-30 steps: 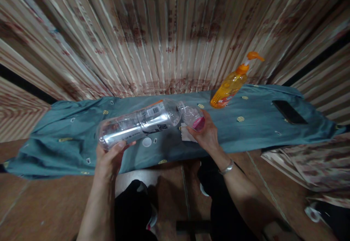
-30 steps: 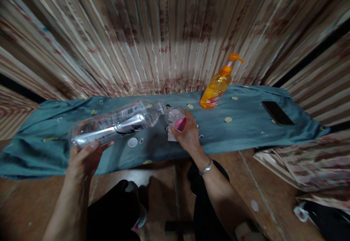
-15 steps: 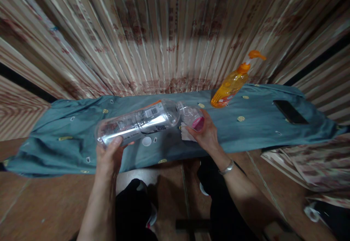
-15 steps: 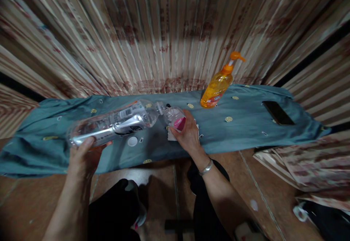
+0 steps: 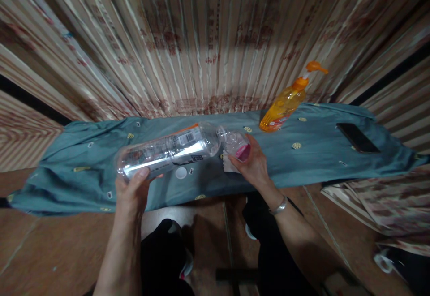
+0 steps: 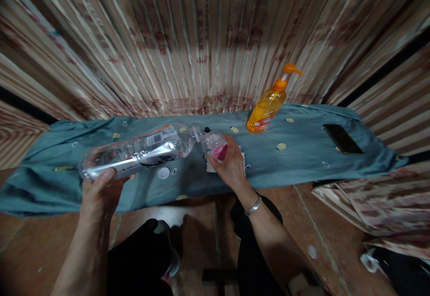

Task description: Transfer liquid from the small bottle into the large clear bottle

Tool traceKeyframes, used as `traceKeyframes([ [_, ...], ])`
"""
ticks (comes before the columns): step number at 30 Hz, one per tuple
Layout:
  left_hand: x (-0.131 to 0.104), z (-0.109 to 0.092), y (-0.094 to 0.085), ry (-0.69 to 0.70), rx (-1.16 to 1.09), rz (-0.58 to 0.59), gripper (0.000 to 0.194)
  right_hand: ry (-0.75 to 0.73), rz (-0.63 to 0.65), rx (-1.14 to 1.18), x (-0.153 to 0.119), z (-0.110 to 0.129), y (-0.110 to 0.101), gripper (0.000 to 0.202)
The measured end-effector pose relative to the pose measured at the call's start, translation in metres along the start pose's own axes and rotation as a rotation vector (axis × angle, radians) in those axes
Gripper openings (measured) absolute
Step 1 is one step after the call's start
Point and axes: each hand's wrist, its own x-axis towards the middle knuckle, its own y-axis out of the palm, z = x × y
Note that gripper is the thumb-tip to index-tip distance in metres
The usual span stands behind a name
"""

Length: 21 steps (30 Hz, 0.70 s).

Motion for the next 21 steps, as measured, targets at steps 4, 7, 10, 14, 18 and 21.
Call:
traceKeyframes([
  [4,-0.002,-0.004,0.006,0.014,-0.014,-0.042,0.067,-0.002,-0.004,0.01,0.0,0.001,0.0,0.085],
  [7,-0.004,-0.006,0.01,0.027,-0.026,-0.071,0.067,-0.01,-0.016,0.014,-0.001,0.001,0.001,0.084],
  [10,-0.005,-0.006,0.012,0.038,-0.033,-0.081,0.067,-0.007,-0.021,0.016,-0.001,0.0,0.003,0.083],
  [14,-0.005,-0.007,0.011,0.042,-0.035,-0.09,0.068,-0.015,-0.029,0.022,-0.002,0.0,0.004,0.086],
  [18,-0.004,-0.008,0.01,0.054,-0.018,-0.08,0.068,-0.012,-0.016,0.015,-0.002,-0.001,0.003,0.085],
  [21,-0.005,-0.009,0.011,0.047,-0.029,-0.102,0.069,-0.006,-0.004,0.016,-0.002,-0.001,0.002,0.085],
])
